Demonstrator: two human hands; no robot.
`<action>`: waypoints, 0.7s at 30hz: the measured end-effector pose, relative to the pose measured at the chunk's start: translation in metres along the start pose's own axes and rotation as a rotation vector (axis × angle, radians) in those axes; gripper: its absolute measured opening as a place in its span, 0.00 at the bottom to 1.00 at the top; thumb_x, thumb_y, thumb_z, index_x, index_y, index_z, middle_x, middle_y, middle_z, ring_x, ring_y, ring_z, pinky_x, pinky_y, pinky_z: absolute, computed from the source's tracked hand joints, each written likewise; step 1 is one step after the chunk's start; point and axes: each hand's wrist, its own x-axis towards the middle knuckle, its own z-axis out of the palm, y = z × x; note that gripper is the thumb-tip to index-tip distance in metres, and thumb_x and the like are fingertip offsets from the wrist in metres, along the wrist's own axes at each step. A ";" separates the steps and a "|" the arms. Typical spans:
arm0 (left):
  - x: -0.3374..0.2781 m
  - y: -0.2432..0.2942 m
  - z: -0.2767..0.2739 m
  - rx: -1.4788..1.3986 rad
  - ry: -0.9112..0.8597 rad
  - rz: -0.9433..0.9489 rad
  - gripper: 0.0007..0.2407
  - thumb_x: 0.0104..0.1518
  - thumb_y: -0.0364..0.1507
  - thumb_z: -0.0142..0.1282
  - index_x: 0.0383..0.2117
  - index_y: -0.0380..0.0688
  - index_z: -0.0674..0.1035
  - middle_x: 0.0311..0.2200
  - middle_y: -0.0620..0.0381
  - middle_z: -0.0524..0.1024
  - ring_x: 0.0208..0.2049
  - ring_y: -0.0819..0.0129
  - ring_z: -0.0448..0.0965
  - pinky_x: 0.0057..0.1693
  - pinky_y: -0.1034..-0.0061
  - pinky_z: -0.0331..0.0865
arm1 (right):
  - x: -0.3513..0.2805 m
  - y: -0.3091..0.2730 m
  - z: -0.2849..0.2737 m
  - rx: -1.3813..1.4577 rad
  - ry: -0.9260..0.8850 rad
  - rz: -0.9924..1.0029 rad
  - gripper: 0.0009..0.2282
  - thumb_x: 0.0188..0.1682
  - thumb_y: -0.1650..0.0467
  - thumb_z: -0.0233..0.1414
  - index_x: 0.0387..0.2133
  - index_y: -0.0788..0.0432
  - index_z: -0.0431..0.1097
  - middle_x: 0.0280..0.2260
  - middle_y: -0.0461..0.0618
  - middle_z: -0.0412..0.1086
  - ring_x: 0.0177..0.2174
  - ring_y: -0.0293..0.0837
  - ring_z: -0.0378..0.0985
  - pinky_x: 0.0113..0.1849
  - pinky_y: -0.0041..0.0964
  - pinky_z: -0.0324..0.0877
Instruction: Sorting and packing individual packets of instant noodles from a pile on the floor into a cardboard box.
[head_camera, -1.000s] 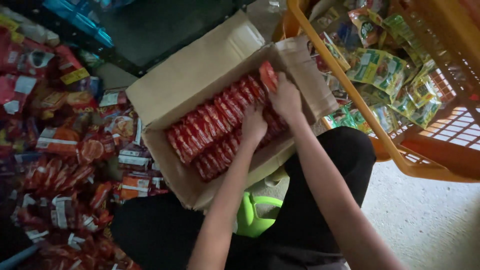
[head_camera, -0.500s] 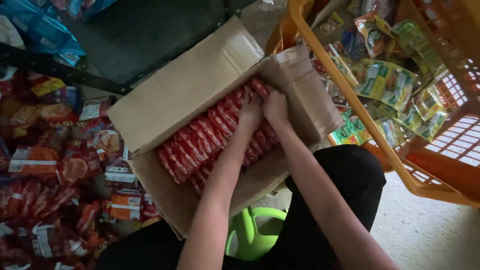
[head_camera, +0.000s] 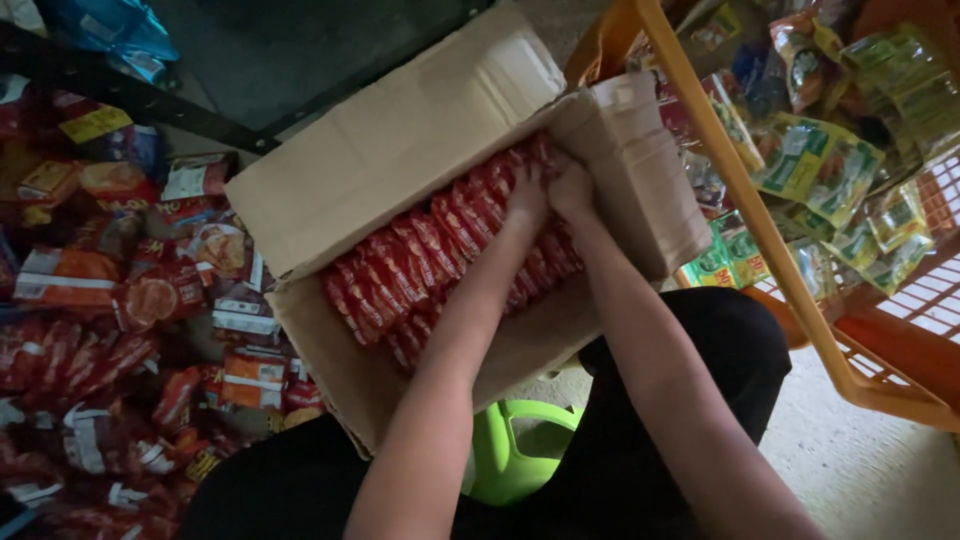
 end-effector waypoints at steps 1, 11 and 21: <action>-0.004 -0.001 0.000 0.002 -0.003 -0.001 0.26 0.57 0.33 0.48 0.66 0.46 0.70 0.64 0.45 0.63 0.65 0.37 0.51 0.67 0.32 0.42 | 0.004 0.008 0.009 0.004 -0.002 0.000 0.20 0.49 0.76 0.48 0.57 0.60 0.69 0.51 0.65 0.72 0.50 0.62 0.74 0.52 0.48 0.67; -0.066 -0.006 -0.070 0.181 -0.058 0.182 0.17 0.65 0.37 0.49 0.57 0.47 0.80 0.66 0.49 0.68 0.71 0.42 0.53 0.64 0.36 0.52 | 0.001 -0.009 -0.015 0.285 -0.298 0.187 0.23 0.51 0.77 0.44 0.62 0.55 0.65 0.49 0.56 0.74 0.42 0.48 0.76 0.41 0.39 0.70; -0.185 -0.054 -0.131 -0.320 0.042 -0.187 0.29 0.66 0.46 0.41 0.74 0.64 0.49 0.74 0.50 0.38 0.74 0.45 0.37 0.68 0.28 0.34 | -0.008 -0.045 -0.002 0.011 -0.180 0.069 0.23 0.44 0.72 0.52 0.57 0.61 0.66 0.53 0.62 0.72 0.51 0.56 0.74 0.51 0.42 0.67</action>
